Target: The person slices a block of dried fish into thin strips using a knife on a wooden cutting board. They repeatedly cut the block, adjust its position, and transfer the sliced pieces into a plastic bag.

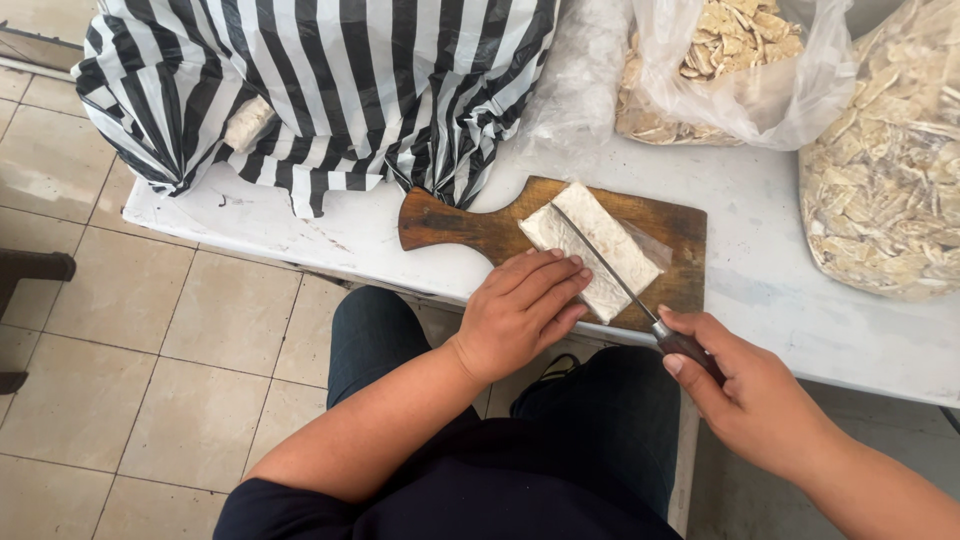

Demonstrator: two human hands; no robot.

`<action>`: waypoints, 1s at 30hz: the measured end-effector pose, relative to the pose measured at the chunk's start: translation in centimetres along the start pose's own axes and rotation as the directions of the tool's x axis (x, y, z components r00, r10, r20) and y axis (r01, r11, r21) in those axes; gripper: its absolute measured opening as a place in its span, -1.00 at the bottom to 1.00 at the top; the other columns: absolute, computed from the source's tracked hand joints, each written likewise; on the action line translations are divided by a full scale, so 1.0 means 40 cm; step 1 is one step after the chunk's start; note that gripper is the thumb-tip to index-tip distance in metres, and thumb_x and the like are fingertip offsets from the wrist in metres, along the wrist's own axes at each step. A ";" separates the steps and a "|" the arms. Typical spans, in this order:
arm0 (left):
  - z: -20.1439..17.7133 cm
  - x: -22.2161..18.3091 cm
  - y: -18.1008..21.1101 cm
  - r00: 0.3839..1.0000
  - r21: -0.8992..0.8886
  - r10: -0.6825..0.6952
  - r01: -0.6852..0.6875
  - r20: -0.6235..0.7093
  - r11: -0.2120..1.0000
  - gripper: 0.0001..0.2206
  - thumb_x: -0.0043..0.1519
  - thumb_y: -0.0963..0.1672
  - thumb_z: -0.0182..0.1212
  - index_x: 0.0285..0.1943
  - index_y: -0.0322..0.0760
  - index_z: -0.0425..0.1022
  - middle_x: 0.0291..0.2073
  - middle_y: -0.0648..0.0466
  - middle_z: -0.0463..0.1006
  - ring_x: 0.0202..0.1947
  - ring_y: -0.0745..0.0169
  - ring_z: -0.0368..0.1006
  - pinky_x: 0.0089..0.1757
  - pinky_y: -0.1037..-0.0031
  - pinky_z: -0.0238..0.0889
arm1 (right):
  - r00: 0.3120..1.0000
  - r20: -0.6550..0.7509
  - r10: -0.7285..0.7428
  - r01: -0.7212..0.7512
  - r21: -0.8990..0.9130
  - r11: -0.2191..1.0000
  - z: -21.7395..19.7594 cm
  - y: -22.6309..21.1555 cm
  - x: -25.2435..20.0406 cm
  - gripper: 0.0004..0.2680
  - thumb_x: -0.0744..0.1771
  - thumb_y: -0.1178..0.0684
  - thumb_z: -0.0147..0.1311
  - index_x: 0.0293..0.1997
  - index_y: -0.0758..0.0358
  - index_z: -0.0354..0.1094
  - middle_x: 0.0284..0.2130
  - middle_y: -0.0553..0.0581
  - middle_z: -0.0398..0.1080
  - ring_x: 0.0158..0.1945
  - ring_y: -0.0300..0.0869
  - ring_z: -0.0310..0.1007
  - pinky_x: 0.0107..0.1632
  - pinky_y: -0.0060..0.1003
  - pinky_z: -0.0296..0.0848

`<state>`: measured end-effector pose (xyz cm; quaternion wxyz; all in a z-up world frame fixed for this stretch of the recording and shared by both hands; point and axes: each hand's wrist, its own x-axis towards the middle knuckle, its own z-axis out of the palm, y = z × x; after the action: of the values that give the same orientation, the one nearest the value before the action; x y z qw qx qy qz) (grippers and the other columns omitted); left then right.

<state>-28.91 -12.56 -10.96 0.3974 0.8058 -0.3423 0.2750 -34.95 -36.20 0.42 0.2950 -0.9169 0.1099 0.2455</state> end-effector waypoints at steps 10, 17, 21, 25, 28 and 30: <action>0.000 0.001 0.003 1.000 -0.015 -0.014 0.014 -0.011 1.000 -0.71 0.25 -0.12 0.37 0.14 -0.25 0.58 0.10 0.08 0.55 0.20 0.11 0.43 0.20 0.25 0.33 | 1.000 0.002 0.006 -0.005 -0.085 0.996 -0.016 -0.021 0.008 -0.63 0.34 -0.09 0.08 0.33 -0.13 0.26 -0.51 0.10 0.45 -0.52 -0.21 0.34 -0.34 -0.26 0.40; -0.004 0.006 -0.001 1.000 -0.050 -0.005 0.005 -0.011 0.999 -0.71 0.23 -0.14 0.38 0.13 -0.28 0.57 0.08 0.07 0.54 0.19 0.09 0.42 0.19 0.27 0.36 | 0.990 -0.011 -0.139 0.137 -0.091 0.986 -0.013 -0.044 0.040 -0.66 0.34 -0.07 0.07 0.29 -0.04 0.27 -0.42 0.13 0.57 -0.38 -0.15 0.47 -0.25 -0.26 0.47; -0.003 0.008 -0.003 1.000 -0.043 0.004 -0.005 -0.012 0.999 -0.70 0.22 -0.15 0.38 0.12 -0.29 0.58 0.07 0.07 0.54 0.17 0.08 0.43 0.18 0.26 0.36 | 0.999 0.016 -0.045 0.047 -0.142 0.989 -0.013 -0.055 0.070 -0.65 0.35 -0.09 0.08 0.32 -0.09 0.26 -0.39 0.21 0.52 -0.38 -0.05 0.51 -0.21 -0.18 0.48; 0.001 0.008 0.000 1.000 -0.033 -0.003 0.003 -0.015 0.999 -0.71 0.22 -0.15 0.38 0.11 -0.28 0.58 0.06 0.08 0.55 0.16 0.08 0.43 0.17 0.28 0.36 | 0.987 0.005 -0.158 0.157 -0.142 0.977 -0.004 -0.061 0.106 -0.68 0.35 -0.07 0.07 0.27 -0.03 0.26 -0.36 0.22 0.57 -0.34 -0.06 0.54 -0.19 -0.18 0.49; 0.001 0.010 0.003 1.000 -0.021 0.002 -0.002 -0.018 1.000 -0.72 0.22 -0.15 0.38 0.10 -0.28 0.58 0.05 0.08 0.55 0.16 0.07 0.44 0.16 0.29 0.36 | 0.964 -0.022 -0.265 0.260 -0.127 0.957 0.009 -0.071 0.132 -0.69 0.35 -0.03 0.06 0.24 0.04 0.26 -0.35 0.23 0.55 -0.31 -0.09 0.55 -0.18 -0.20 0.47; 0.001 0.012 0.009 1.000 -0.009 0.000 0.000 -0.024 1.000 -0.73 0.22 -0.15 0.37 0.08 -0.27 0.58 0.04 0.08 0.55 0.15 0.07 0.45 0.15 0.30 0.37 | 0.956 -0.028 -0.293 0.288 -0.108 0.951 0.007 -0.078 0.143 -0.69 0.34 -0.01 0.05 0.24 0.07 0.26 -0.36 0.24 0.54 -0.31 -0.10 0.54 -0.18 -0.21 0.46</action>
<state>-28.86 -12.91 -10.48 0.4053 0.8006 -0.3387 0.2831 -29.09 -33.85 -1.21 0.2777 -0.9422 -0.0325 0.1845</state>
